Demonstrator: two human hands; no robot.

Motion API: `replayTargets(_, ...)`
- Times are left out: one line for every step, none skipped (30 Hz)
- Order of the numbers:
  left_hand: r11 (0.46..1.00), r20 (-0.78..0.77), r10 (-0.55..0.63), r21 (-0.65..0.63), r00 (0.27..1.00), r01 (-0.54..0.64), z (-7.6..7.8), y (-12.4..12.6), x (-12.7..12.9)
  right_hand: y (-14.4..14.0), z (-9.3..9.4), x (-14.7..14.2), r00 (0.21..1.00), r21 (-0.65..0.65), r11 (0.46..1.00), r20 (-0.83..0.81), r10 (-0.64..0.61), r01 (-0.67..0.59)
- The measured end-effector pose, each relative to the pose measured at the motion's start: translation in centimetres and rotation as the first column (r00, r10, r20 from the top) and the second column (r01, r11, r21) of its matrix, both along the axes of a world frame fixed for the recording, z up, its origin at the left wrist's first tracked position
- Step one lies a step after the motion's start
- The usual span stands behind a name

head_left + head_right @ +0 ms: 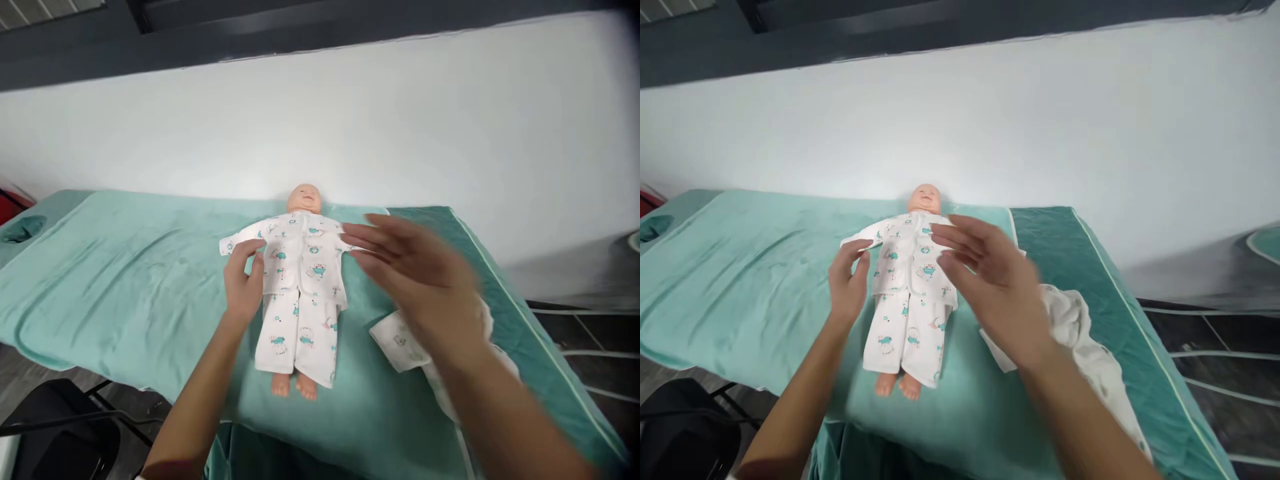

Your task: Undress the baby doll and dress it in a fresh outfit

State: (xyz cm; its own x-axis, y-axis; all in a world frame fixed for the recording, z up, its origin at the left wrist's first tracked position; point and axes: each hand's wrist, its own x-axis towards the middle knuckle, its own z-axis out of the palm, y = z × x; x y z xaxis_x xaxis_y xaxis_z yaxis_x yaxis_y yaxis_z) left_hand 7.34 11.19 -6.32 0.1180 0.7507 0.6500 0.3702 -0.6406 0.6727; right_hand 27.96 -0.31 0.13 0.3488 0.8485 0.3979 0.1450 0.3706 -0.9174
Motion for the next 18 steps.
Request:
replayTargets(0.997, 0.035, -0.009, -0.08, 0.999, 0.012, -0.5, 1.8, 1.1, 2.0, -1.2, -0.1, 1.0, -0.017, 1.0, 0.011, -0.012, 0.013)
replayTargets(0.991, 0.055, -0.022, -0.133, 0.998, 0.03, -0.9, 3.4, 2.1, 4.1, -2.6, -0.3, 0.997, -0.013, 0.998, 0.046, -0.059, 0.06)
replayTargets(0.984, 0.05, -0.05, -0.167, 0.997, 0.058, -1.2, 4.9, 3.1, 6.2, -4.1, -0.5, 0.989, -0.046, 0.992, 0.099, -0.111, 0.116)
replayTargets(0.976, 0.026, -0.096, -0.194, 0.995, 0.099, -1.4, 6.2, 4.0, 8.2, -5.6, -0.7, 0.975, -0.086, 0.982, 0.159, -0.155, 0.17)
replayTargets(0.964, -0.006, -0.156, -0.219, 0.988, 0.151, -1.5, 7.2, 4.8, 10.0, -6.9, -0.9, 0.957, -0.106, 0.969, 0.208, -0.2, 0.225)
replayTargets(0.95, -0.039, -0.218, -0.238, 0.975, 0.203, -1.7, 8.1, 5.5, 11.4, -8.2, -1.0, 0.931, -0.099, 0.952, 0.26, -0.256, 0.29)
replayTargets(0.937, -0.064, -0.272, -0.247, 0.96, 0.248, -1.9, 8.7, 6.1, 12.4, -9.1, -1.1, 0.903, -0.084, 0.938, 0.312, -0.295, 0.336)
replayTargets(0.926, -0.082, -0.314, -0.247, 0.946, 0.286, -2.2, 9.1, 6.6, 13.2, -9.8, -1.1, 0.884, -0.07, 0.932, 0.35, -0.31, 0.355)
replayTargets(0.92, -0.095, -0.343, -0.236, 0.934, 0.314, -2.5, 9.3, 6.9, 13.6, -10.2, -1.0, 0.874, -0.065, 0.933, 0.377, -0.307, 0.355)
replayTargets(0.916, -0.108, -0.364, -0.221, 0.925, 0.334, -2.8, 9.5, 7.0, 13.9, -10.3, -0.9, 0.874, -0.076, 0.937, 0.393, -0.286, 0.341)
replayTargets(0.913, -0.123, -0.38, -0.208, 0.917, 0.351, -3.1, 9.6, 7.1, 14.0, -10.2, -0.7, 0.88, -0.104, 0.941, 0.399, -0.257, 0.323)
replayTargets(0.909, -0.138, -0.395, -0.203, 0.908, 0.364, -3.3, 9.6, 7.1, 14.2, -10.0, -0.6, 0.886, -0.145, 0.94, 0.403, -0.229, 0.309)
replayTargets(0.904, -0.156, -0.41, -0.204, 0.899, 0.377, -3.5, 9.7, 7.0, 14.3, -9.7, -0.4, 0.887, -0.19, 0.933, 0.412, -0.207, 0.306)
replayTargets(0.9, -0.175, -0.421, -0.204, 0.89, 0.385, -3.5, 9.8, 7.0, 14.5, -9.4, -0.2, 0.881, -0.235, 0.92, 0.434, -0.191, 0.315)
replayTargets(0.898, -0.193, -0.428, -0.202, 0.883, 0.391, -3.6, 9.8, 6.9, 14.8, -9.1, -0.1, 0.867, -0.274, 0.903, 0.465, -0.177, 0.332)
replayTargets(0.898, -0.211, -0.431, -0.199, 0.878, 0.393, -3.6, 9.9, 6.9, 15.2, -8.8, 0.0, 0.85, -0.308, 0.885, 0.503, -0.16, 0.349)
replayTargets(0.899, -0.225, -0.431, -0.196, 0.874, 0.393, -3.7, 10.0, 6.9, 15.6, -8.6, 0.1, 0.829, -0.333, 0.869, 0.541, -0.142, 0.367)
replayTargets(0.9, -0.235, -0.43, -0.193, 0.872, 0.392, -3.7, 10.1, 6.9, 16.0, -8.5, 0.2, 0.807, -0.351, 0.854, 0.577, -0.125, 0.383)
